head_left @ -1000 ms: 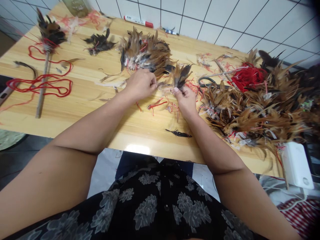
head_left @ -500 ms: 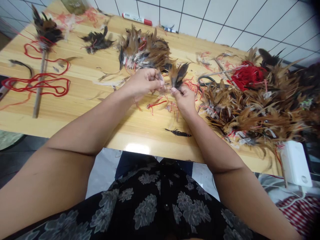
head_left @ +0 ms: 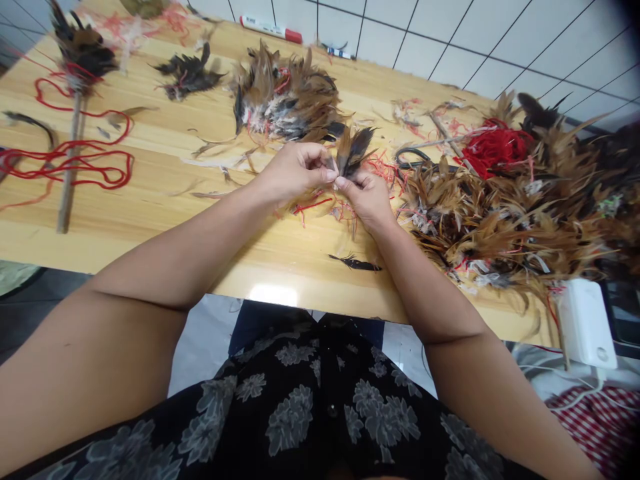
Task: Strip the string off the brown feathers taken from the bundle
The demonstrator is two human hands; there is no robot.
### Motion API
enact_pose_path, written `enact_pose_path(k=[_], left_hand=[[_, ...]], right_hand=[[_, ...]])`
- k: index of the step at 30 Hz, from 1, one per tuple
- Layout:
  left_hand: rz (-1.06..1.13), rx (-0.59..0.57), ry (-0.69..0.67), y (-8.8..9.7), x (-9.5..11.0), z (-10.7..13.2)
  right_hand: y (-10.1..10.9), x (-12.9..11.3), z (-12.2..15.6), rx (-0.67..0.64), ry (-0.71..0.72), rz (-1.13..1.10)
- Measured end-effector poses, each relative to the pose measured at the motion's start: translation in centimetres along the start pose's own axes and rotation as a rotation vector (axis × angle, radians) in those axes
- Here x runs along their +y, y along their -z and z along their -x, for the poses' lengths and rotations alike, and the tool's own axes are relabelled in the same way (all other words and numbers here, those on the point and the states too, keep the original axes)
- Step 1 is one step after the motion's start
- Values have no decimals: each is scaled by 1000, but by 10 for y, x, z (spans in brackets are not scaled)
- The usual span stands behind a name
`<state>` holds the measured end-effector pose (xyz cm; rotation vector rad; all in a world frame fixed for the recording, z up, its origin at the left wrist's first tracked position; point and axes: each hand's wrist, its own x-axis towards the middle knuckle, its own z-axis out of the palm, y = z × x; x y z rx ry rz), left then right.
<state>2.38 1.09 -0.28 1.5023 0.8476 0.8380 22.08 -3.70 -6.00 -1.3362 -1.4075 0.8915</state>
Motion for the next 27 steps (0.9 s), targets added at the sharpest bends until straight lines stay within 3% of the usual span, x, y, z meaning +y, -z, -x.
enact_pose_path(k=[8, 14, 18, 22, 27], left_hand=[[-1, 38, -52, 0, -6, -6], [-257, 267, -119, 37, -7, -22], [-486, 243, -112, 53, -13, -28], [-556, 171, -132, 50, -23, -27], [-754, 198, -144, 45, -24, -21]], right_hand=[[0, 9, -2, -16, 37, 3], [2, 16, -4, 61, 1, -98], [3, 14, -4, 80, -15, -94], [1, 12, -3, 96, -23, -88], [-1, 12, -3, 101, -38, -104]])
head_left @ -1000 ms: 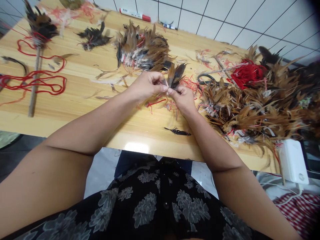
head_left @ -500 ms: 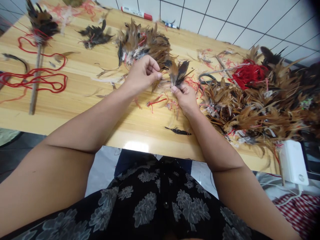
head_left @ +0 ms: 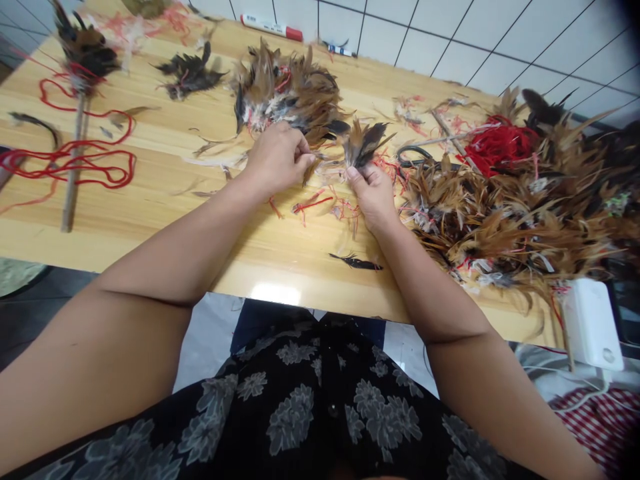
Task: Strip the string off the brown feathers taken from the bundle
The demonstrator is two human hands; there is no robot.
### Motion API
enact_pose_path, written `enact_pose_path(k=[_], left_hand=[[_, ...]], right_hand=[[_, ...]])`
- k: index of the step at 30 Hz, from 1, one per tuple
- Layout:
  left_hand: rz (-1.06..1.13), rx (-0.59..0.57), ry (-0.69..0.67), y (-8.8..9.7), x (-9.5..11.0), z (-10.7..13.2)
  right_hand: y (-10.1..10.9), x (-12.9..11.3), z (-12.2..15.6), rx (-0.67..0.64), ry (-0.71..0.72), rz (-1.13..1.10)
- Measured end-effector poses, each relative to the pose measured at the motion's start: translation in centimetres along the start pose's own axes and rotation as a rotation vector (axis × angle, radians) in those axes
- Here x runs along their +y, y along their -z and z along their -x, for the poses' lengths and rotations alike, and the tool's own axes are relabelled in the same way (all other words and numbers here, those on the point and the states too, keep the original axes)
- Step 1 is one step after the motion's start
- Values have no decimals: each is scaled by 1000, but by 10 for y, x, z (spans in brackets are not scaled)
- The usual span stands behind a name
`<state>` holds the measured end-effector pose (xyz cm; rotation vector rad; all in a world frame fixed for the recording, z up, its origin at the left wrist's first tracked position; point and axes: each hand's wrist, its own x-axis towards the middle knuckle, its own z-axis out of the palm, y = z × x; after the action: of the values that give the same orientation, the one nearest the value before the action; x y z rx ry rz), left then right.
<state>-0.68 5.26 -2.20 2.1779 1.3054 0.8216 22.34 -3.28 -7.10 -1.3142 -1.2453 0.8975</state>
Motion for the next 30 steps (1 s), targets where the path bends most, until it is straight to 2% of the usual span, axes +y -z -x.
enact_pose_path(k=[4, 8, 11, 16, 20, 24, 27, 30], left_hand=[[-33, 94, -49, 1, -3, -3], [77, 56, -75, -6, -12, -11], [180, 13, -68, -9, -10, -12], [388, -69, -2, -1, 3, -8], [462, -43, 46, 3, 15, -3], [593, -32, 151, 2, 40, 8], [769, -132, 229, -3, 56, 17], [862, -232, 239, -11, 60, 23]], right_hand=[[-1, -4, 1, 4, 7, -9], [-3, -10, 2, 37, -18, -14], [-4, -11, 1, 34, -17, -11], [-2, -7, 1, 4, 23, 23], [-1, -8, 2, 9, 37, 29], [-1, -11, 3, 21, 35, 31], [-1, -11, 3, 44, 11, 36], [0, -10, 2, 45, 17, 48]])
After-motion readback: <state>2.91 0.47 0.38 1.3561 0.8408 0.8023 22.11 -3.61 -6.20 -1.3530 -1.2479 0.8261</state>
